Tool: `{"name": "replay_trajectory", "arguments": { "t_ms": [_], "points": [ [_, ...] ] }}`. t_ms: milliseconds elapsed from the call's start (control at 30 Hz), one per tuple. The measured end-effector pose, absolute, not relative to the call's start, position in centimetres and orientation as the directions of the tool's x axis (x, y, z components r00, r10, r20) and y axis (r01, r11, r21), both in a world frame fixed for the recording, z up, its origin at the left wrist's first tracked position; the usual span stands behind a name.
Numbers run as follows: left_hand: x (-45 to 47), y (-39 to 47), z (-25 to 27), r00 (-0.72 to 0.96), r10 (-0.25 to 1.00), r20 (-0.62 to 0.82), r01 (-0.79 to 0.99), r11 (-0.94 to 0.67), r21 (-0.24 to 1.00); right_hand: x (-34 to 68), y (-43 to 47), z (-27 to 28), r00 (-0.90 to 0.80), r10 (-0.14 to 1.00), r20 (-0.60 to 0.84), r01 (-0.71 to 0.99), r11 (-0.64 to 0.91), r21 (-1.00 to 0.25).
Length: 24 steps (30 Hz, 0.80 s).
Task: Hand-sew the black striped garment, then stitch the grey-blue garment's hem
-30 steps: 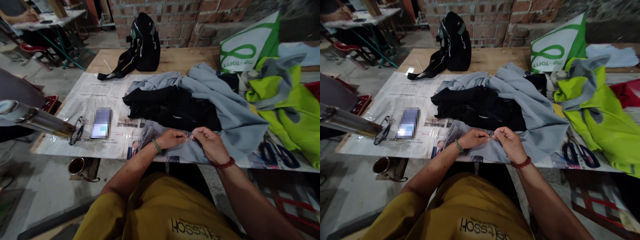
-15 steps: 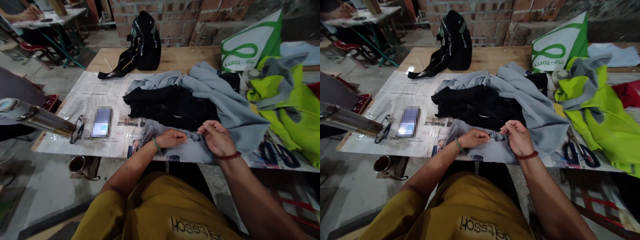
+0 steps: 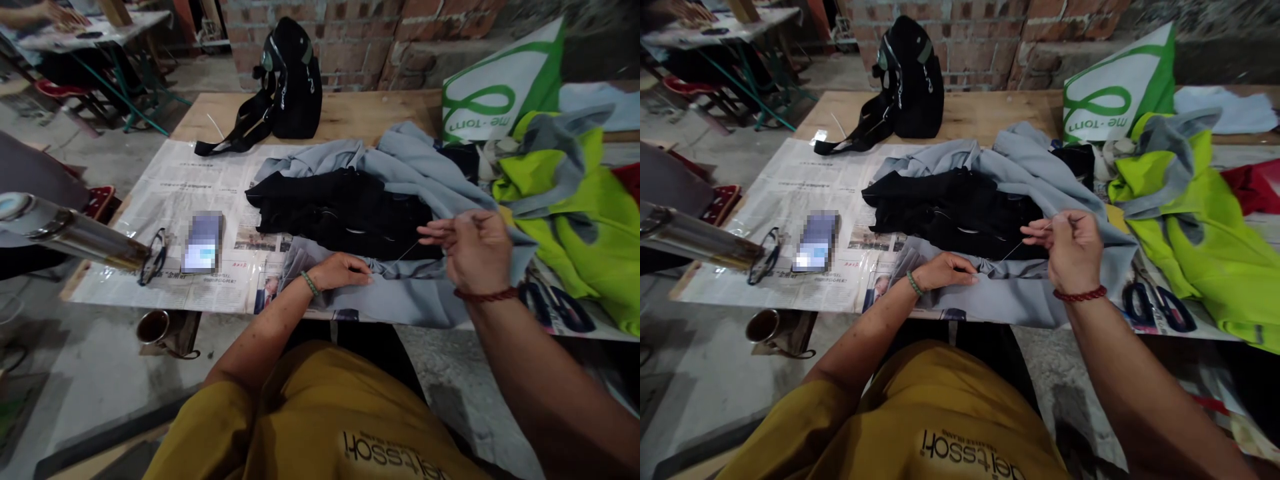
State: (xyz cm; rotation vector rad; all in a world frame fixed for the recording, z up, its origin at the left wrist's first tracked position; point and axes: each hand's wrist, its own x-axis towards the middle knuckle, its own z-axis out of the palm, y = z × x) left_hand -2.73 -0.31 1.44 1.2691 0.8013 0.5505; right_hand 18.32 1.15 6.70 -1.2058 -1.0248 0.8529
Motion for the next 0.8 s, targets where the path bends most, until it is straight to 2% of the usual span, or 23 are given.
{"name": "replay_trajectory", "arguments": {
  "t_ms": [100, 167, 267, 333, 467, 533, 633, 700, 800],
  "points": [
    [-2.8, -0.3, 1.5, 0.620, 0.752, -0.222, 0.063, 0.234, 0.970, 19.9, 2.0, 7.2, 0.341, 0.811, 0.475, 0.271, 0.399, -0.876],
    [-2.8, -0.3, 1.5, 0.619, 0.754, -0.219, 0.061, 0.232, 0.971, 21.3, 2.7, 7.8, 0.303, 0.725, 0.618, 0.419, 0.482, -0.770],
    [-2.8, -0.3, 1.5, 0.622, 0.753, -0.214, 0.060, 0.227, 0.972, 23.2, 3.8, 9.1, 0.239, 0.620, 0.747, 0.578, 0.527, -0.623],
    [-2.9, -0.3, 1.5, 0.624, 0.751, -0.215, 0.064, 0.225, 0.972, 24.2, 4.4, 10.2, 0.198, 0.574, 0.794, 0.682, 0.502, -0.533],
    [-2.9, -0.2, 1.5, 0.619, 0.754, -0.220, 0.076, 0.220, 0.972, 25.2, 4.8, 12.8, 0.121, 0.573, 0.811, 0.904, 0.274, -0.329],
    [-2.8, -0.2, 1.5, 0.616, 0.756, -0.222, 0.089, 0.214, 0.973, 25.4, 4.9, 13.8, 0.058, 0.627, 0.777, 0.978, 0.120, -0.170],
    [-2.8, -0.2, 1.5, 0.614, 0.754, -0.235, 0.106, 0.216, 0.971, 25.7, 5.2, 14.7, 0.005, 0.761, 0.649, 0.998, -0.039, 0.038],
    [-2.8, -0.2, 1.5, 0.613, 0.753, -0.240, 0.108, 0.220, 0.969, 26.0, 5.6, 14.8, 0.025, 0.812, 0.583, 0.991, -0.097, 0.092],
    [-2.8, -0.1, 1.3, 0.616, 0.751, -0.236, 0.108, 0.216, 0.970, 26.4, 6.1, 14.6, 0.041, 0.828, 0.559, 0.984, -0.129, 0.119]
  ]
}}
